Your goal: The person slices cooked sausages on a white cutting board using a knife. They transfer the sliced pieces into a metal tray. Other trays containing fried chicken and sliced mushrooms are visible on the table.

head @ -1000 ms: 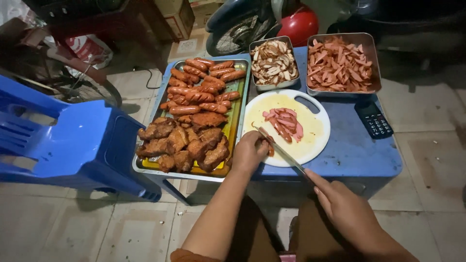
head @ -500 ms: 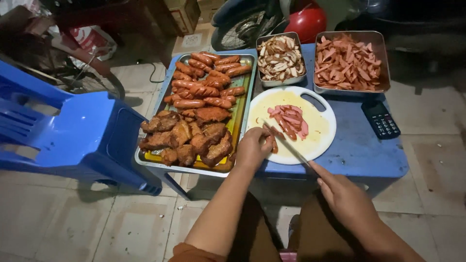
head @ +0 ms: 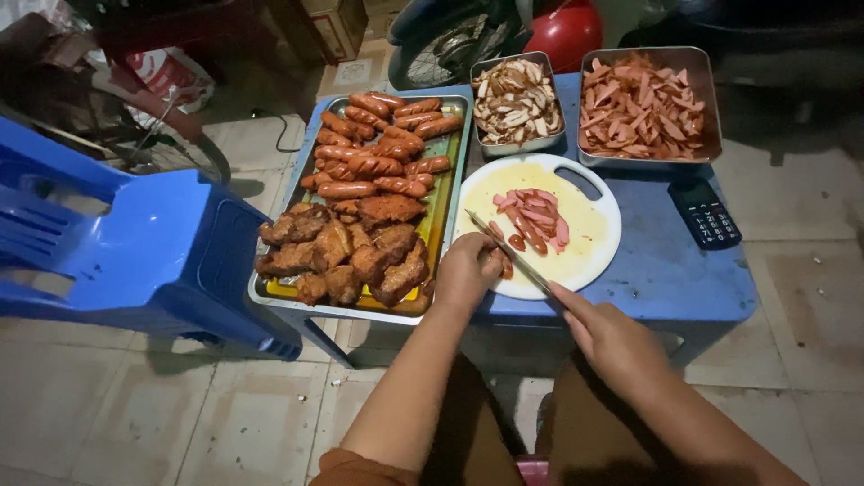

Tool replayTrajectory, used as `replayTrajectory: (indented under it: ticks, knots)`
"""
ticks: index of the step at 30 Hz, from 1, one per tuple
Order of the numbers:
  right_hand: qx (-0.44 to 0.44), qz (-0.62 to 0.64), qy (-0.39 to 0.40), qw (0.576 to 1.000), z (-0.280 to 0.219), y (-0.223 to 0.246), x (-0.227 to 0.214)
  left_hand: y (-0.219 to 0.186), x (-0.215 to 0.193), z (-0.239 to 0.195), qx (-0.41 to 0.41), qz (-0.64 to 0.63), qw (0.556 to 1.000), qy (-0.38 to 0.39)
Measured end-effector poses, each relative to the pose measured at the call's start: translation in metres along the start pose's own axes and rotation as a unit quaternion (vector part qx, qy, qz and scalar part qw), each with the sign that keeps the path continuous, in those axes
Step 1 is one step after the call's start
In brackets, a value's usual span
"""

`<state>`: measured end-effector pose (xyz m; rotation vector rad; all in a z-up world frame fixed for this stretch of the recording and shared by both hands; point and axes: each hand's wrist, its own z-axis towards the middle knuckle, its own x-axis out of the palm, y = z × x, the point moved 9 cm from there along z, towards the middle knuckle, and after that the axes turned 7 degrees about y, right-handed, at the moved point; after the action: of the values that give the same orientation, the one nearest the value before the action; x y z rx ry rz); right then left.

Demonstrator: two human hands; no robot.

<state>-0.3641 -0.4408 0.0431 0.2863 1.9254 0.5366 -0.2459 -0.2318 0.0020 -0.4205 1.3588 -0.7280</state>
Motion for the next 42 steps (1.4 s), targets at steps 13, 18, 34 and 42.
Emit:
replayTrajectory:
  ticks: [13, 18, 34, 42]
  knots:
    - [0.08, -0.034, 0.069, 0.994, -0.027, -0.018, 0.001, -0.012, -0.008, -0.004, -0.016, -0.017, 0.999, 0.022]
    - [-0.001, 0.001, 0.033, 0.999, 0.016, -0.006, 0.011, -0.011, -0.006, -0.002, 0.029, -0.022, 0.999, -0.009]
    - [0.108, -0.008, 0.101, 0.989, -0.036, -0.014, -0.014, -0.008, -0.006, -0.005, -0.041, -0.009, 0.999, 0.035]
    - [-0.013, 0.031, 0.025, 0.999, 0.003, -0.005, -0.002, 0.017, 0.01, -0.001, -0.017, 0.001, 1.0, 0.014]
